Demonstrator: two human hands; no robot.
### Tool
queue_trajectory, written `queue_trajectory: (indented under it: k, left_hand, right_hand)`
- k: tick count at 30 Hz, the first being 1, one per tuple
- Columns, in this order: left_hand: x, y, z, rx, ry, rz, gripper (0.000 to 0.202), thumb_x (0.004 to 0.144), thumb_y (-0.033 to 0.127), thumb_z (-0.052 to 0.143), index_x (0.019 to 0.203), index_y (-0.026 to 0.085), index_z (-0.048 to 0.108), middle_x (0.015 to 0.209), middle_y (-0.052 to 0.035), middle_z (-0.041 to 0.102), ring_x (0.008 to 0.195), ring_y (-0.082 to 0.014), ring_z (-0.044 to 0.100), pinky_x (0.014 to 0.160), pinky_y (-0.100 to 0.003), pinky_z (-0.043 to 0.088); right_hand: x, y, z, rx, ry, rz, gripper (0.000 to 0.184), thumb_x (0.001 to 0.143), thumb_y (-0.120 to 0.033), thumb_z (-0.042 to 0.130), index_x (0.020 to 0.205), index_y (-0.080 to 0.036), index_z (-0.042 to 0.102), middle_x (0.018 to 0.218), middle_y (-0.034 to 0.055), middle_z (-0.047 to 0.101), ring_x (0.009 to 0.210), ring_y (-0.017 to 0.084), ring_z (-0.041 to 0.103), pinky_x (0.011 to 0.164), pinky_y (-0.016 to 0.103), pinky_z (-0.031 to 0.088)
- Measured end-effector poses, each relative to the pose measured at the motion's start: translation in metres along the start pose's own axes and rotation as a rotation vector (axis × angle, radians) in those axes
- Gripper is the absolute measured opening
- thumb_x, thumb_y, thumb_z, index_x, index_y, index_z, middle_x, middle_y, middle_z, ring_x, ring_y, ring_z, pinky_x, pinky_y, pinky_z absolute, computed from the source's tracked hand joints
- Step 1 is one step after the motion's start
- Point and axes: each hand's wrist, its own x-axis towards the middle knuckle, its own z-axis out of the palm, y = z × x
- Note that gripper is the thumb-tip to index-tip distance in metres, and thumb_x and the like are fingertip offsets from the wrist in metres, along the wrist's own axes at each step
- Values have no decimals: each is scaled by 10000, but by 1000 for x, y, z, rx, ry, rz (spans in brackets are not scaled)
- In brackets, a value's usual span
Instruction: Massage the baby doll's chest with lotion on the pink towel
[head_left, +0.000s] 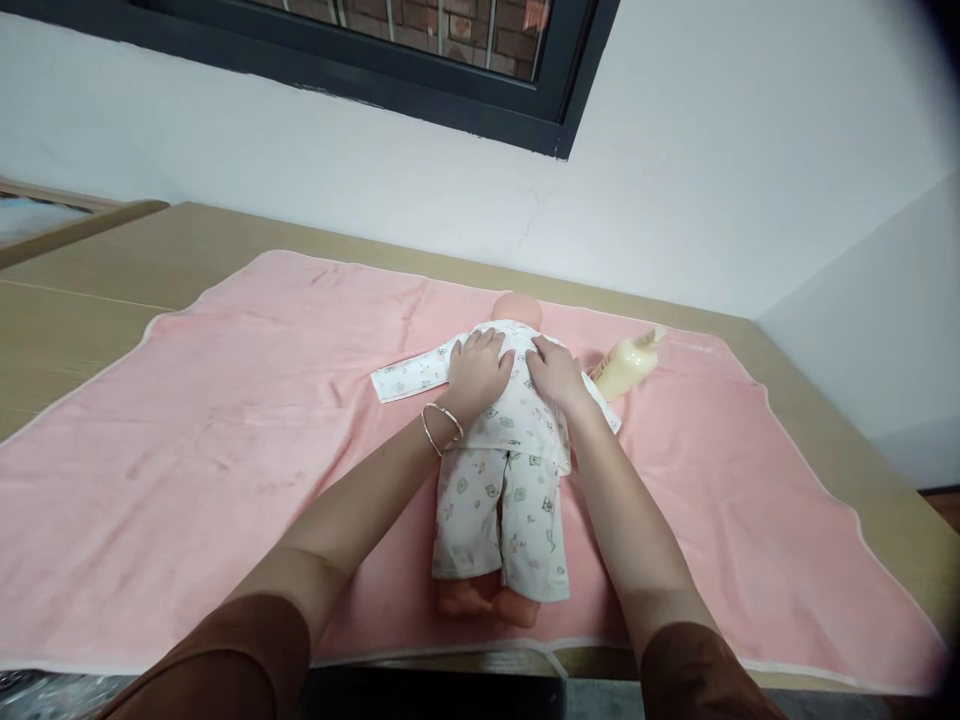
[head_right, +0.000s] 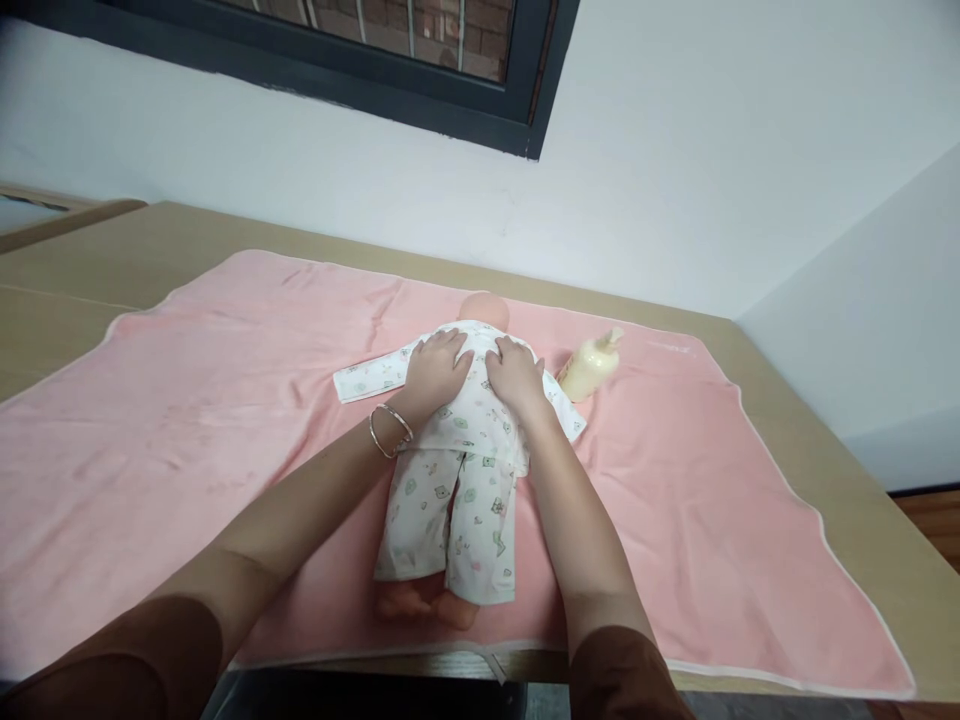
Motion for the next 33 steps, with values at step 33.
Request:
queue_trajectory:
  k: [33]
  left_hand:
    - [-13, 18, -32, 13, -250, 59, 428, 1061, 245, 351, 1393, 173, 612, 1606, -148, 539, 1522, -278, 472, 1288, -597, 289]
  right_hand:
    - [-27, -31, -25, -162, -60, -44, 401, 1035, -276, 346, 1025, -218, 742, 1149, 133, 787, 1162, 324, 682, 1183, 621, 307]
